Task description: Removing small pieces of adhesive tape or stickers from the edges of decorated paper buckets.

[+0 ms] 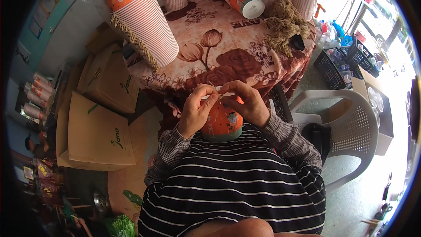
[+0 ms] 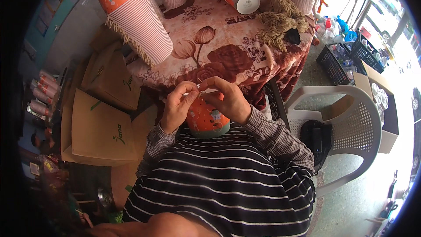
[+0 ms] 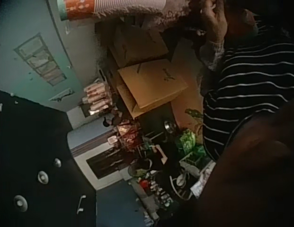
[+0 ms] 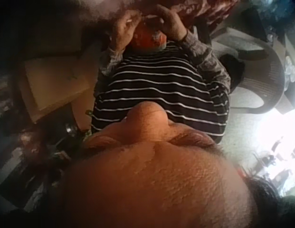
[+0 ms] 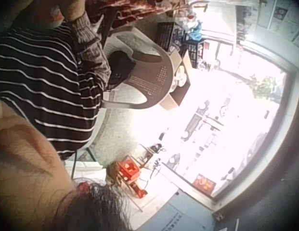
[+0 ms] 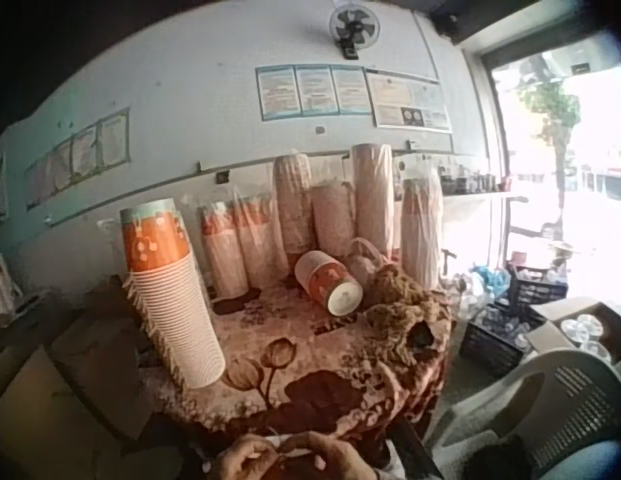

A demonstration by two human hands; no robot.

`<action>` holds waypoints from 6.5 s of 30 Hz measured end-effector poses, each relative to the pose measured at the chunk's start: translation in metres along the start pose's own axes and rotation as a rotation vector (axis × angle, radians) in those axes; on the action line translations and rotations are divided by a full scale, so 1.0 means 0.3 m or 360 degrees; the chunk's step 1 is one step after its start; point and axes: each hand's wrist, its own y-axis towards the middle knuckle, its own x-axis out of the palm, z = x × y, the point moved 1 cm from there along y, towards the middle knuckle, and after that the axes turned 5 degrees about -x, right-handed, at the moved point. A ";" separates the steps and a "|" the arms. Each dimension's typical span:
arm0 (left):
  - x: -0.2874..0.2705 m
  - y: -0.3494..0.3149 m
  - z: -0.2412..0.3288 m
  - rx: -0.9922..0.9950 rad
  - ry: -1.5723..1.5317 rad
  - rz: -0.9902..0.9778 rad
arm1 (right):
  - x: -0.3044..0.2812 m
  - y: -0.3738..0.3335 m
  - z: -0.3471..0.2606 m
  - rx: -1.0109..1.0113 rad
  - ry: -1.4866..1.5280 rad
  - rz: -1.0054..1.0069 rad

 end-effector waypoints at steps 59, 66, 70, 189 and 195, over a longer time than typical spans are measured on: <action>-0.028 -0.008 0.028 -0.0320 -0.0361 -0.0170 | 0.028 0.011 0.015 0.0165 0.0314 0.0126; -0.002 -0.014 0.026 -0.0209 -0.0105 -0.0007 | -0.003 0.022 0.007 0.0189 0.0278 0.0001; 0.000 -0.009 0.033 -0.0146 -0.0138 0.0039 | -0.021 0.023 0.002 0.0183 0.0209 -0.0022; 0.031 0.001 -0.013 0.0134 0.0216 0.0088 | -0.019 0.019 0.040 0.0057 0.0198 0.0046; 0.025 -0.005 -0.020 0.0030 0.0099 0.0111 | -0.014 0.020 0.032 -0.0046 0.0088 0.0109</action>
